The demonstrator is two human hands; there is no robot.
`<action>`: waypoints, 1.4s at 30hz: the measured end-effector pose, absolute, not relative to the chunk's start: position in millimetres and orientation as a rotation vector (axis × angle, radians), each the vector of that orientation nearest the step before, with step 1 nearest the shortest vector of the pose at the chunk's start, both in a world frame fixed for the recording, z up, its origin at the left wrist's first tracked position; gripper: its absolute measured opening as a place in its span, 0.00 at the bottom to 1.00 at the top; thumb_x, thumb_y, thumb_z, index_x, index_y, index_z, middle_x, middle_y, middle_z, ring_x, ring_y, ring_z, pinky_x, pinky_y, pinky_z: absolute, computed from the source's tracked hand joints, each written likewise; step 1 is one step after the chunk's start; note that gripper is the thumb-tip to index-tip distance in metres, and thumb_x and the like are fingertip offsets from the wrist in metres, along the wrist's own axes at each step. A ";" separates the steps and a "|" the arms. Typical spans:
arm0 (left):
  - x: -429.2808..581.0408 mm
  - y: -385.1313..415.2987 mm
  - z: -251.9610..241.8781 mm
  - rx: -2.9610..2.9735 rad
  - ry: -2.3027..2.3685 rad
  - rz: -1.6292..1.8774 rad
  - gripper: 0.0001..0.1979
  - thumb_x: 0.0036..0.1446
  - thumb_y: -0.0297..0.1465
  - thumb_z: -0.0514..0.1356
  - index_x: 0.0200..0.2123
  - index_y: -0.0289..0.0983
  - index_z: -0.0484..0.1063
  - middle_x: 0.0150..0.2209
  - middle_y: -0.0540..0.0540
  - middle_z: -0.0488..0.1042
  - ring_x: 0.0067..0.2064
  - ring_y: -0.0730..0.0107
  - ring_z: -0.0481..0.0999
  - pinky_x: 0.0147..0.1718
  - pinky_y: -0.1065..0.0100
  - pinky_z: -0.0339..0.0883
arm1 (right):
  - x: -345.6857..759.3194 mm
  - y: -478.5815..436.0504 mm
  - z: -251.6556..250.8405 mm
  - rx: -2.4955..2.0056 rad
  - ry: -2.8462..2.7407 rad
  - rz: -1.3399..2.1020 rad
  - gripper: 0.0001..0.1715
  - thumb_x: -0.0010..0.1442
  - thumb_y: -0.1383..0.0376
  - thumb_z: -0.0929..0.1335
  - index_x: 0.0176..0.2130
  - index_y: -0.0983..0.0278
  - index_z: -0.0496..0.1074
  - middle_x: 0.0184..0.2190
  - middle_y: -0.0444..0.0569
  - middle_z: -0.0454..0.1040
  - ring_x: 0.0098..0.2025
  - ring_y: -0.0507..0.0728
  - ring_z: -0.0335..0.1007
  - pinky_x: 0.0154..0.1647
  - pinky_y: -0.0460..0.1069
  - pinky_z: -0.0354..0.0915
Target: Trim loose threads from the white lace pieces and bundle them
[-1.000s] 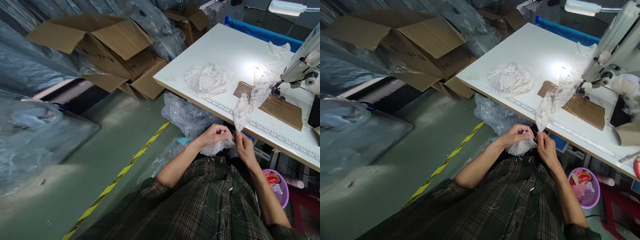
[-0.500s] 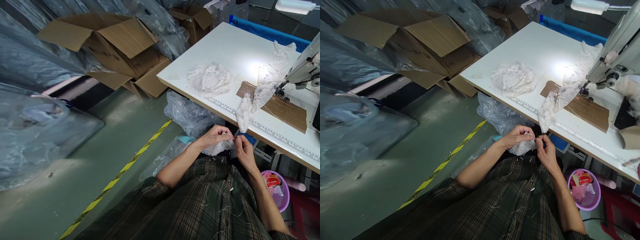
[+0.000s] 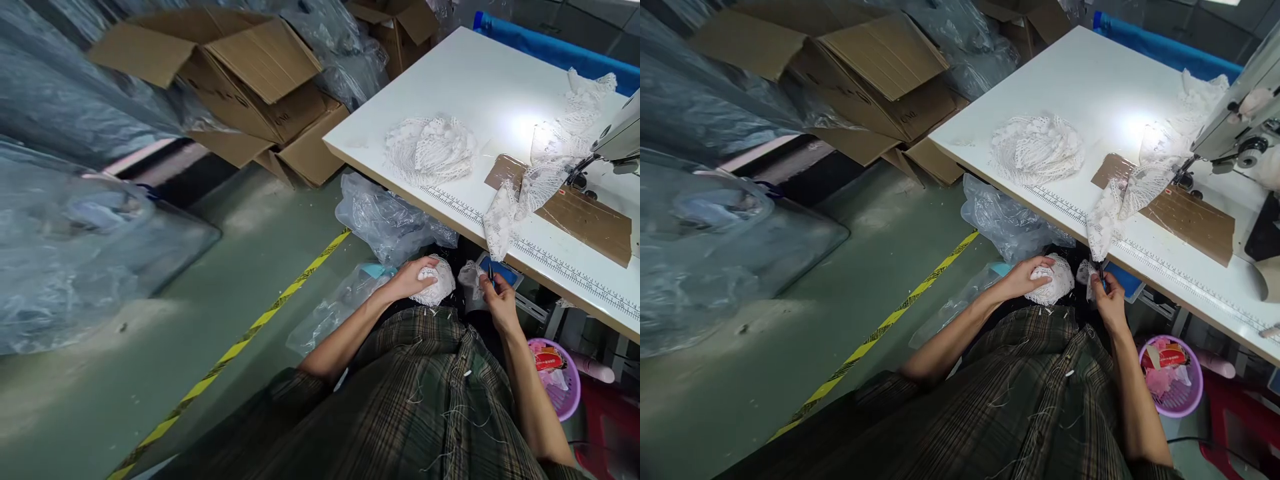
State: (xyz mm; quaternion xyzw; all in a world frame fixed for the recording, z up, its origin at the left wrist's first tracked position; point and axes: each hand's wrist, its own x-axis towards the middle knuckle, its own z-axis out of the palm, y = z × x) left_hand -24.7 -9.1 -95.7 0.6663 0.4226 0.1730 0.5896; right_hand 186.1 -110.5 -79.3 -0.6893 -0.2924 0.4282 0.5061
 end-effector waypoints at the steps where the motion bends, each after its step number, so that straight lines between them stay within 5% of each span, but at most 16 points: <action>1: -24.4 -10.3 -90.3 1.494 0.937 0.411 0.24 0.48 0.40 0.69 0.46 0.34 0.74 0.47 0.40 0.78 0.50 0.57 0.76 0.51 0.61 0.68 | 185.0 -107.4 -79.4 -1.659 -0.728 1.024 0.27 0.48 0.41 0.71 0.30 0.62 0.73 0.22 0.41 0.67 0.25 0.52 0.57 0.28 0.48 0.58; 7: -19.4 -20.8 -40.2 1.235 0.685 0.362 0.26 0.48 0.46 0.70 0.42 0.32 0.75 0.36 0.43 0.78 0.34 0.69 0.77 0.34 0.70 0.69 | 164.5 -94.7 -68.8 -1.532 -0.882 1.082 0.26 0.48 0.45 0.74 0.35 0.63 0.77 0.32 0.48 0.77 0.34 0.56 0.68 0.38 0.51 0.66; 10: -19.2 -24.8 -18.6 1.367 0.671 0.418 0.20 0.51 0.44 0.68 0.37 0.32 0.76 0.32 0.45 0.77 0.32 0.70 0.75 0.32 0.69 0.68 | 156.2 -98.0 -53.8 -1.442 -0.983 1.179 0.24 0.49 0.46 0.74 0.35 0.62 0.78 0.31 0.47 0.77 0.33 0.56 0.69 0.35 0.50 0.66; 14: -22.9 -24.6 2.2 1.689 0.663 0.614 0.11 0.55 0.38 0.67 0.31 0.35 0.77 0.43 0.41 0.77 0.45 0.63 0.76 0.48 0.61 0.68 | 153.7 -106.6 -31.4 -1.371 -1.089 1.220 0.22 0.54 0.46 0.72 0.32 0.62 0.78 0.28 0.46 0.77 0.30 0.55 0.69 0.32 0.49 0.66; 18: -27.0 -15.5 11.0 1.782 0.508 0.547 0.09 0.58 0.36 0.65 0.31 0.36 0.75 0.63 0.38 0.66 0.63 0.55 0.66 0.63 0.53 0.56 | 153.4 -110.5 -16.6 -1.374 -1.150 1.201 0.22 0.55 0.46 0.71 0.32 0.62 0.78 0.28 0.46 0.77 0.30 0.55 0.70 0.33 0.50 0.67; 23: -24.6 -4.2 6.4 1.788 0.435 0.448 0.11 0.59 0.39 0.64 0.31 0.36 0.74 0.44 0.42 0.79 0.50 0.61 0.76 0.67 0.47 0.43 | 151.7 -111.6 -10.6 -1.330 -1.192 1.161 0.16 0.56 0.51 0.71 0.32 0.61 0.77 0.27 0.46 0.76 0.31 0.55 0.70 0.35 0.49 0.68; 27: -21.9 -4.0 3.7 1.681 0.489 0.447 0.17 0.56 0.44 0.65 0.30 0.34 0.73 0.33 0.46 0.76 0.36 0.69 0.73 0.49 0.61 0.65 | 152.0 -114.8 -12.4 -1.335 -1.202 1.115 0.13 0.59 0.55 0.69 0.31 0.61 0.76 0.25 0.44 0.74 0.29 0.53 0.68 0.32 0.48 0.66; 30: -20.8 -5.7 2.2 1.532 0.540 0.435 0.20 0.52 0.45 0.68 0.30 0.33 0.73 0.31 0.46 0.74 0.34 0.72 0.71 0.35 0.69 0.65 | 151.0 -116.9 -14.8 -1.370 -1.196 1.057 0.13 0.58 0.55 0.69 0.36 0.61 0.75 0.30 0.46 0.77 0.32 0.55 0.70 0.33 0.48 0.66; 42: -18.4 -3.1 -4.1 1.149 0.638 0.446 0.25 0.40 0.45 0.75 0.28 0.31 0.71 0.32 0.46 0.76 0.32 0.76 0.73 0.31 0.73 0.66 | 152.7 -114.9 -19.3 -1.454 -1.100 0.982 0.19 0.59 0.50 0.70 0.41 0.62 0.76 0.36 0.50 0.80 0.36 0.57 0.74 0.38 0.51 0.69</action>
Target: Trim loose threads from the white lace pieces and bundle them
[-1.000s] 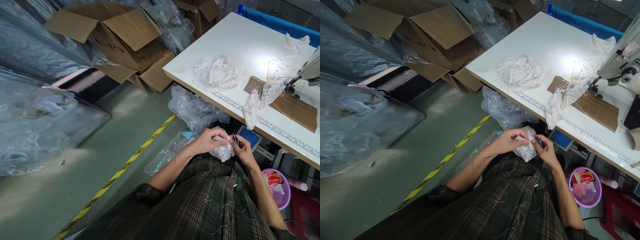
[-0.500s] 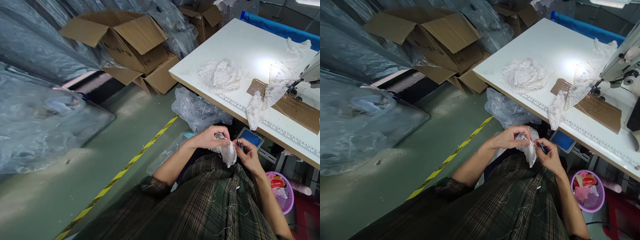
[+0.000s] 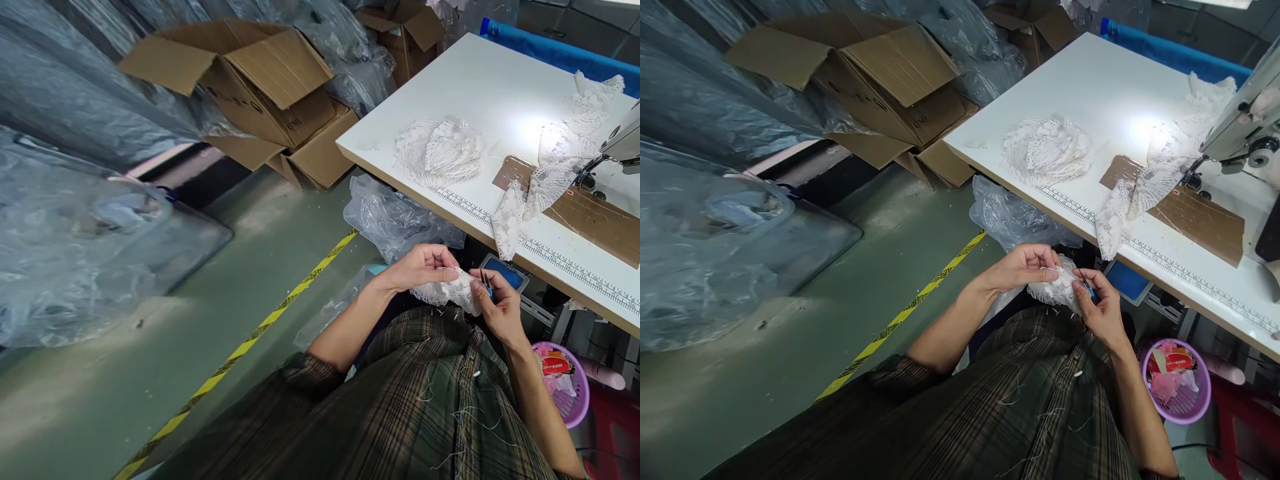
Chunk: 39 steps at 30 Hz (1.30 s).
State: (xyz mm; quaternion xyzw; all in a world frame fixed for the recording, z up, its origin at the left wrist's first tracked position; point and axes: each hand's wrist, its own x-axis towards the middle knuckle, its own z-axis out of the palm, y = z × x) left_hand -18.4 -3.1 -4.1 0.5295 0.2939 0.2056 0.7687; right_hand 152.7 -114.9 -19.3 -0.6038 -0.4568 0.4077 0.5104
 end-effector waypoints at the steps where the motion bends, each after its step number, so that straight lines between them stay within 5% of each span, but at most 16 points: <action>1: -18.0 -2.9 -4.6 1.144 0.639 0.452 0.25 0.40 0.45 0.75 0.28 0.31 0.71 0.32 0.46 0.76 0.31 0.76 0.73 0.30 0.73 0.66 | 153.0 -115.1 -19.7 -1.459 -1.105 0.980 0.20 0.59 0.50 0.69 0.42 0.62 0.76 0.37 0.50 0.80 0.37 0.57 0.74 0.39 0.52 0.69; 10: -18.0 -2.9 1.0 1.214 0.553 0.467 0.24 0.40 0.36 0.76 0.39 0.33 0.74 0.37 0.45 0.79 0.38 0.73 0.77 0.38 0.71 0.70 | 154.6 -117.1 -17.8 -1.500 -1.242 0.921 0.22 0.64 0.49 0.65 0.47 0.62 0.76 0.41 0.51 0.80 0.40 0.58 0.75 0.43 0.52 0.69; 26: -17.5 3.6 -2.9 1.254 0.641 0.438 0.20 0.43 0.41 0.74 0.31 0.31 0.76 0.30 0.46 0.78 0.31 0.77 0.74 0.32 0.73 0.69 | 157.1 -116.9 -16.0 -1.511 -1.270 0.923 0.23 0.64 0.49 0.64 0.46 0.62 0.76 0.36 0.49 0.78 0.36 0.57 0.72 0.38 0.51 0.68; 39: -11.8 4.9 -0.1 1.212 0.583 0.455 0.23 0.41 0.41 0.75 0.33 0.32 0.73 0.30 0.50 0.76 0.31 0.79 0.74 0.33 0.74 0.68 | 160.1 -117.7 -12.5 -1.494 -1.100 0.983 0.28 0.62 0.44 0.65 0.44 0.63 0.76 0.33 0.49 0.77 0.31 0.55 0.69 0.31 0.49 0.66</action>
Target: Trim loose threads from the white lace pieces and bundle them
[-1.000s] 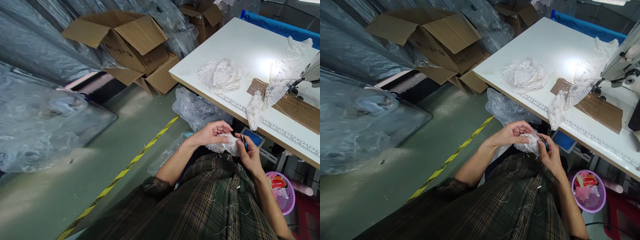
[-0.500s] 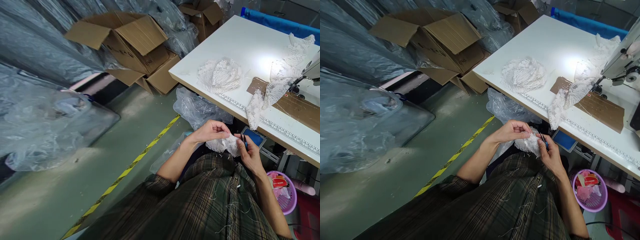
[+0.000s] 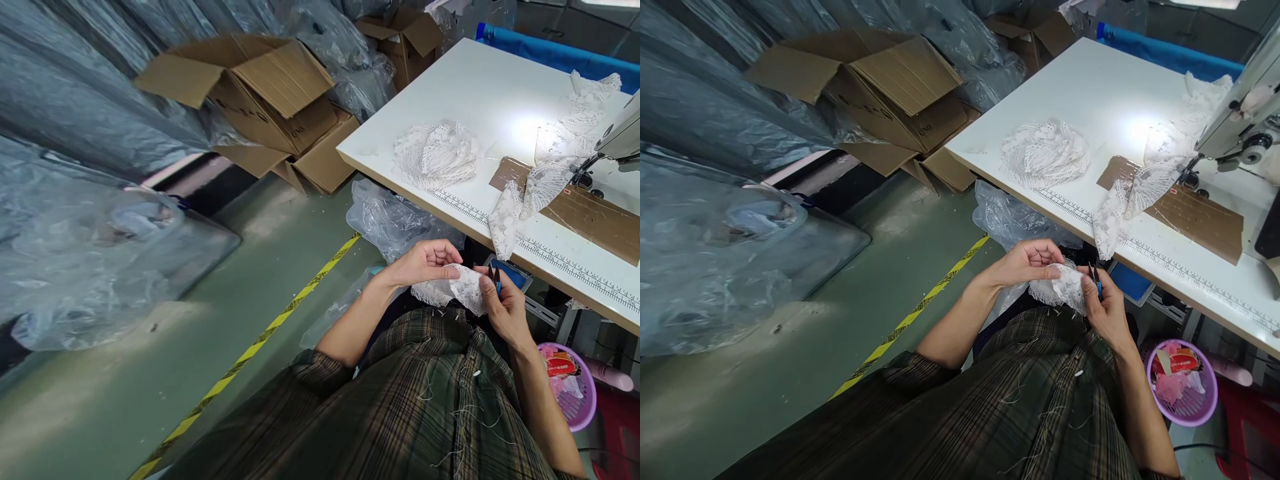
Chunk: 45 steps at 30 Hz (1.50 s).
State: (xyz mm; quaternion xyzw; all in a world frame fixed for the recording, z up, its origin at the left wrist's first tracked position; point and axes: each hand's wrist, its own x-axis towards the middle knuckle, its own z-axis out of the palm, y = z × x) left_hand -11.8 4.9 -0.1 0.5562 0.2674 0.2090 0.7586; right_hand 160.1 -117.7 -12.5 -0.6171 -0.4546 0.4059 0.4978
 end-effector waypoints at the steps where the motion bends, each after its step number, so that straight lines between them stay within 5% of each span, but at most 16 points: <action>1: -11.6 5.1 -1.1 1.217 0.582 0.453 0.22 0.41 0.41 0.75 0.33 0.32 0.73 0.30 0.50 0.76 0.31 0.79 0.74 0.33 0.74 0.68 | 160.1 -117.7 -13.0 -1.493 -1.098 0.972 0.28 0.62 0.44 0.66 0.44 0.63 0.76 0.34 0.49 0.77 0.31 0.55 0.69 0.32 0.49 0.66; 31: -7.9 7.8 0.6 1.222 0.627 0.344 0.23 0.38 0.41 0.76 0.33 0.31 0.79 0.30 0.46 0.79 0.31 0.75 0.76 0.34 0.71 0.70 | 159.5 -114.0 -13.8 -1.487 -1.054 0.932 0.23 0.60 0.47 0.68 0.43 0.62 0.73 0.32 0.46 0.73 0.30 0.53 0.65 0.31 0.48 0.63; 45: -8.7 7.2 -2.8 1.302 0.590 0.478 0.19 0.42 0.40 0.75 0.31 0.31 0.77 0.31 0.46 0.78 0.31 0.76 0.75 0.32 0.73 0.70 | 158.9 -114.4 -5.7 -1.513 -1.181 0.792 0.13 0.58 0.55 0.70 0.34 0.62 0.74 0.29 0.45 0.75 0.30 0.53 0.66 0.33 0.48 0.65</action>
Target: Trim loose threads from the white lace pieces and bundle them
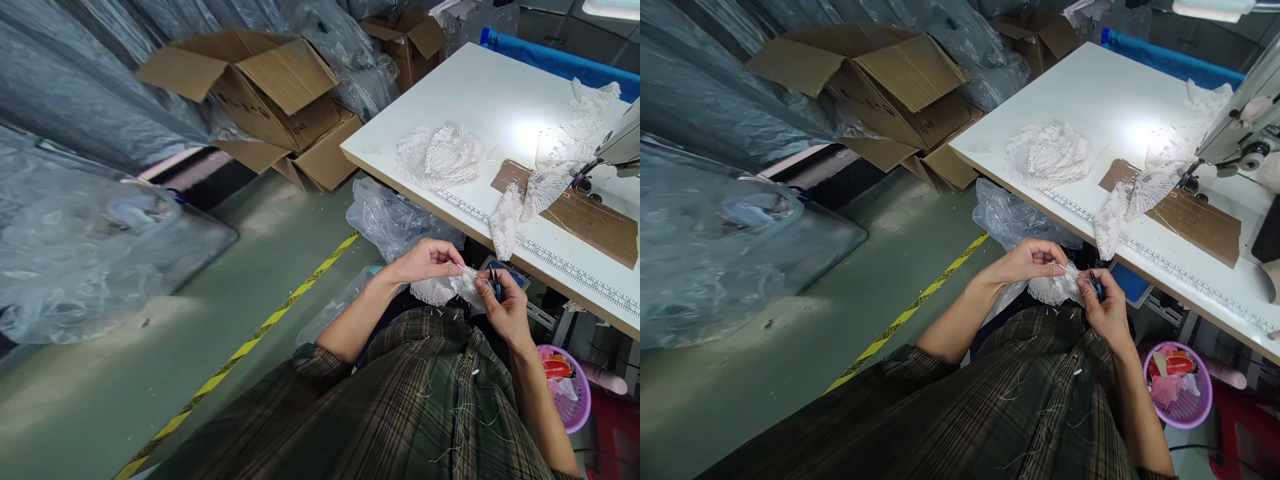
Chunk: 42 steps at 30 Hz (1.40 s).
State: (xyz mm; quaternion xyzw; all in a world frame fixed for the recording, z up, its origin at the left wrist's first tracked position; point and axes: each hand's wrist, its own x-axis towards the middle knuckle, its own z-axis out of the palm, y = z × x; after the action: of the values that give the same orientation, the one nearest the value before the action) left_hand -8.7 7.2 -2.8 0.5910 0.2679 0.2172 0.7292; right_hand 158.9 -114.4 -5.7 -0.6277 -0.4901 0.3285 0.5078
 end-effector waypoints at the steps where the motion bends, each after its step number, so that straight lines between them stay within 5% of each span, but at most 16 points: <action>1: -9.1 7.2 -2.7 1.304 0.591 0.475 0.19 0.42 0.40 0.75 0.31 0.31 0.77 0.31 0.46 0.79 0.31 0.76 0.75 0.32 0.73 0.70 | 158.8 -114.6 -5.9 -1.520 -1.164 0.796 0.13 0.57 0.54 0.70 0.33 0.62 0.74 0.29 0.45 0.75 0.29 0.53 0.66 0.32 0.48 0.64; 12: -4.3 1.1 -0.1 1.242 0.604 0.581 0.20 0.42 0.40 0.75 0.27 0.32 0.71 0.33 0.45 0.78 0.32 0.77 0.75 0.32 0.74 0.68 | 153.6 -119.2 -2.6 -1.529 -0.991 0.801 0.19 0.51 0.49 0.74 0.28 0.62 0.74 0.26 0.45 0.76 0.27 0.53 0.67 0.29 0.48 0.65; 18: -2.9 -1.3 4.4 1.171 0.611 0.555 0.23 0.41 0.37 0.75 0.35 0.33 0.69 0.31 0.48 0.77 0.32 0.76 0.75 0.33 0.72 0.68 | 150.7 -120.4 -2.1 -1.530 -0.971 0.769 0.16 0.53 0.52 0.72 0.28 0.62 0.72 0.26 0.45 0.74 0.28 0.53 0.67 0.28 0.47 0.64; 34: -10.8 0.1 -9.4 1.188 0.626 0.594 0.24 0.44 0.37 0.74 0.39 0.33 0.68 0.33 0.47 0.78 0.34 0.75 0.77 0.36 0.72 0.69 | 154.9 -115.8 -20.5 -1.548 -0.963 0.889 0.22 0.54 0.48 0.73 0.40 0.63 0.76 0.32 0.48 0.77 0.33 0.55 0.71 0.35 0.50 0.68; 42: -36.9 -6.0 -50.5 1.356 0.758 0.463 0.22 0.48 0.38 0.71 0.42 0.33 0.71 0.32 0.48 0.78 0.33 0.74 0.76 0.33 0.72 0.67 | 140.2 -115.8 -63.2 -1.545 -1.164 1.160 0.24 0.57 0.45 0.68 0.31 0.63 0.74 0.22 0.42 0.67 0.24 0.52 0.59 0.25 0.46 0.60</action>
State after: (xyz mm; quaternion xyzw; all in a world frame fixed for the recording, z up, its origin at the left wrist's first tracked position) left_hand -36.9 -6.0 -50.5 0.6062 0.3389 0.2070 0.6890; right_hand 140.2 -115.8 -63.2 -0.6189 -0.4662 0.4646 0.4287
